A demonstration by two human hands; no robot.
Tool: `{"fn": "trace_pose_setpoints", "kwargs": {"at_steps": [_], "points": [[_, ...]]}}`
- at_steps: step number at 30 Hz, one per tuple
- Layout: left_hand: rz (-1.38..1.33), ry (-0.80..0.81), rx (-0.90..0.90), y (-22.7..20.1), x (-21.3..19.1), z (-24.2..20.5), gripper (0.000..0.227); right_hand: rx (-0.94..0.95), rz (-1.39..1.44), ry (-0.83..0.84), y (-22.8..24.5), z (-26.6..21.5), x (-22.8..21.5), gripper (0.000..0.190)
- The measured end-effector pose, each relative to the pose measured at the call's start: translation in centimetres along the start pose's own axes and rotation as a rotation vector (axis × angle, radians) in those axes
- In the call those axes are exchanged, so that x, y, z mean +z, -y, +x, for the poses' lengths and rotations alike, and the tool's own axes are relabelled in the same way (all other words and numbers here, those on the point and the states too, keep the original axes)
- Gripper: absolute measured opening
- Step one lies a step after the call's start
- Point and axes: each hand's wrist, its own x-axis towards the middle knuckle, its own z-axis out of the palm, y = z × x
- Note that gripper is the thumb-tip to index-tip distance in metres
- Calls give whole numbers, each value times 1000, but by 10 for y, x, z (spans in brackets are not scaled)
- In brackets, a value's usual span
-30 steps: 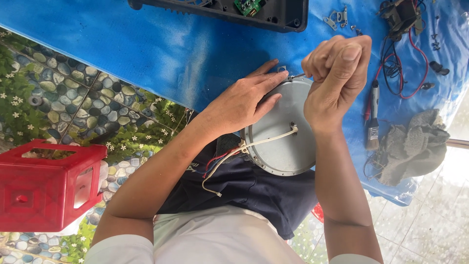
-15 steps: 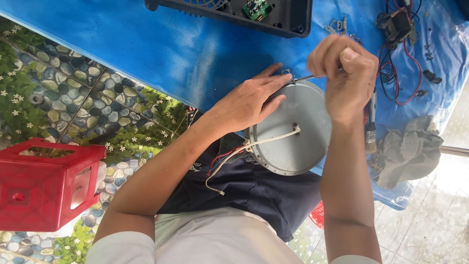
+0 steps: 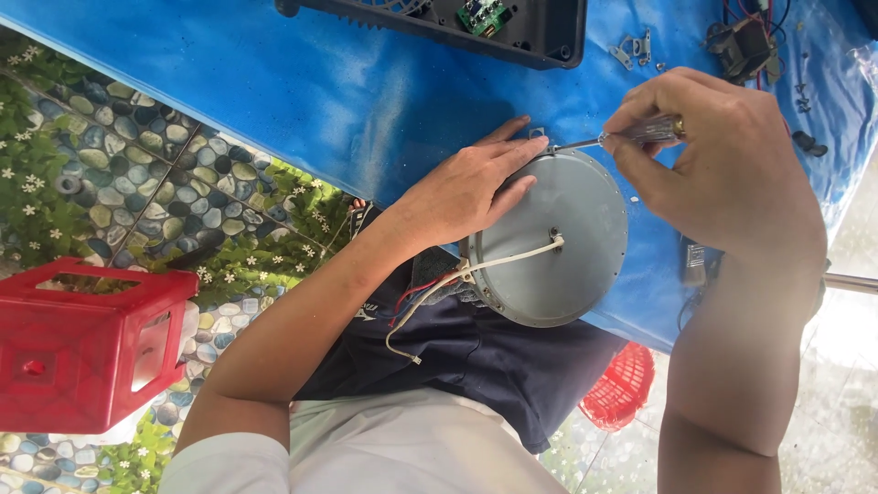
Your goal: Reassembling a circular heating element into an appliance using a screwdriver and screws.
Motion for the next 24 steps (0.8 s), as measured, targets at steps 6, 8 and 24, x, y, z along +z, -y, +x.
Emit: {"fn": "trace_pose_setpoints", "kwargs": {"at_steps": [6, 8, 24], "points": [[2, 19, -13, -1, -1, 1, 45, 69, -203, -105, -25, -6, 20, 34], [6, 11, -6, -1, -1, 1, 44, 55, -114, -60, -14, -2, 13, 26], [15, 13, -20, -2, -1, 2, 45, -89, 61, 10, -4, 0, 6, 18]]}}
